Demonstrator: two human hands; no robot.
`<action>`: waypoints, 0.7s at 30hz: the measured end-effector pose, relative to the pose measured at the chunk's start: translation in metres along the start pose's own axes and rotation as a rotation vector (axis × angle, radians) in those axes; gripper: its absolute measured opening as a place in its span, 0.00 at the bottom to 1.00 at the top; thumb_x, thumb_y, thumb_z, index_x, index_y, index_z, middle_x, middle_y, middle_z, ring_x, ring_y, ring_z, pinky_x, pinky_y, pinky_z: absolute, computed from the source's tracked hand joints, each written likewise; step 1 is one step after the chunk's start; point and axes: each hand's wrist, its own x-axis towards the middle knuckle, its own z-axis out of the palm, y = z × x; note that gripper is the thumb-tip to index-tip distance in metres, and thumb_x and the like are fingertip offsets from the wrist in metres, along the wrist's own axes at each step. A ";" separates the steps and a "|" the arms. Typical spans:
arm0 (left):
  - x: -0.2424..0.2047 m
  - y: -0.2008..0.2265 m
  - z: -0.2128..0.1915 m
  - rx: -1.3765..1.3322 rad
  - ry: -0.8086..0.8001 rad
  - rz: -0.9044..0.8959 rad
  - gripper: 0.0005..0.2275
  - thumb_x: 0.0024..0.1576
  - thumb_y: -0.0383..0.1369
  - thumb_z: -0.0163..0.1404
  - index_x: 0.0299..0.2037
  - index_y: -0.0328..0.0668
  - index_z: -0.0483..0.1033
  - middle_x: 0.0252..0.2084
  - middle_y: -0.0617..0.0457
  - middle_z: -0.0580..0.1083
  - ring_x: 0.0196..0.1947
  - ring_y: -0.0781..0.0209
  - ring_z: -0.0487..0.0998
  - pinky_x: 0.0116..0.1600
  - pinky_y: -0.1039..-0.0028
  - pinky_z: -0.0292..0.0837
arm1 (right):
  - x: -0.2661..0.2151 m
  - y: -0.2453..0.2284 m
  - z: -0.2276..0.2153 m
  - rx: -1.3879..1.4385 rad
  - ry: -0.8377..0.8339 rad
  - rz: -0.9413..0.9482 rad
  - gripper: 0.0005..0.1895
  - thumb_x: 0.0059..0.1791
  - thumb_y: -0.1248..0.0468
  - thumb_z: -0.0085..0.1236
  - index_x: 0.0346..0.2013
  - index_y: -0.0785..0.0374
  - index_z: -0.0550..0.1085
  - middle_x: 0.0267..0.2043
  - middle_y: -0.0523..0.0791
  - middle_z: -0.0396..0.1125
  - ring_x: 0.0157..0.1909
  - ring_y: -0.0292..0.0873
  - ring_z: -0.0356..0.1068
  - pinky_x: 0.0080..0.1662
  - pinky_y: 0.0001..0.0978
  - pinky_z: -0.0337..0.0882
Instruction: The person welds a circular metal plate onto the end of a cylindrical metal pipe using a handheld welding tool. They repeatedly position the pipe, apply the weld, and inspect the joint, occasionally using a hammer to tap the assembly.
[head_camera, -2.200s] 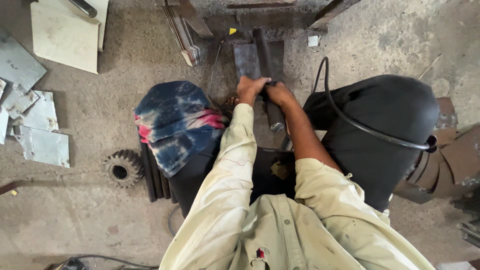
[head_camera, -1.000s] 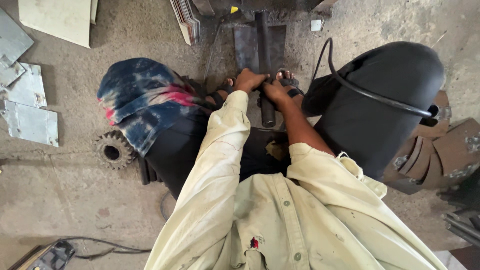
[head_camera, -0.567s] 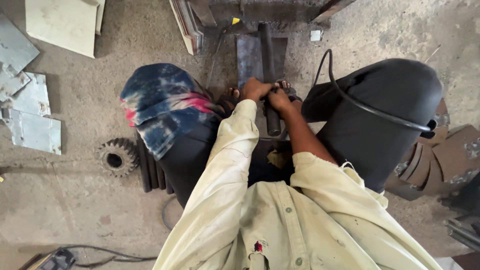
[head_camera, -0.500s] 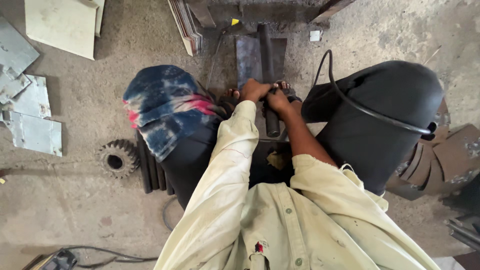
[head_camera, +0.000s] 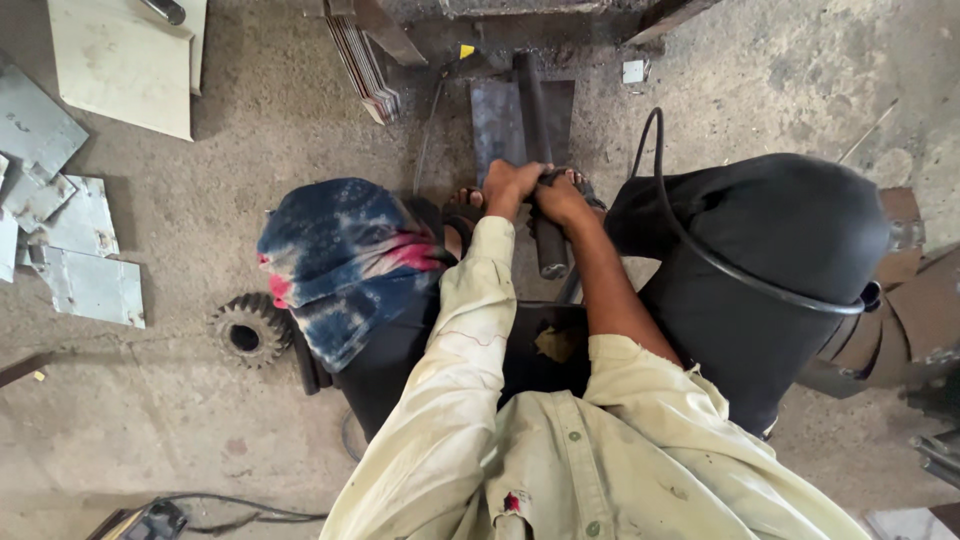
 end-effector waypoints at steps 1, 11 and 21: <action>0.001 0.003 -0.002 0.012 -0.013 -0.010 0.34 0.37 0.56 0.65 0.41 0.28 0.82 0.43 0.35 0.81 0.47 0.42 0.83 0.52 0.61 0.78 | -0.002 -0.005 -0.001 -0.004 0.003 -0.013 0.16 0.52 0.59 0.48 0.43 0.70 0.74 0.31 0.52 0.71 0.23 0.48 0.71 0.25 0.43 0.73; 0.004 0.001 0.002 -0.017 -0.025 -0.019 0.32 0.37 0.53 0.65 0.41 0.29 0.82 0.43 0.36 0.81 0.46 0.42 0.84 0.50 0.60 0.78 | -0.010 -0.007 -0.004 -0.067 -0.029 0.029 0.18 0.52 0.59 0.47 0.46 0.72 0.74 0.30 0.54 0.72 0.23 0.49 0.72 0.26 0.43 0.73; 0.034 -0.034 0.017 -0.023 -0.029 0.211 0.32 0.41 0.54 0.65 0.41 0.26 0.79 0.41 0.34 0.80 0.42 0.44 0.85 0.46 0.61 0.78 | 0.019 0.035 0.011 -0.078 -0.006 -0.221 0.20 0.54 0.58 0.52 0.52 0.72 0.70 0.38 0.52 0.72 0.31 0.47 0.73 0.32 0.44 0.77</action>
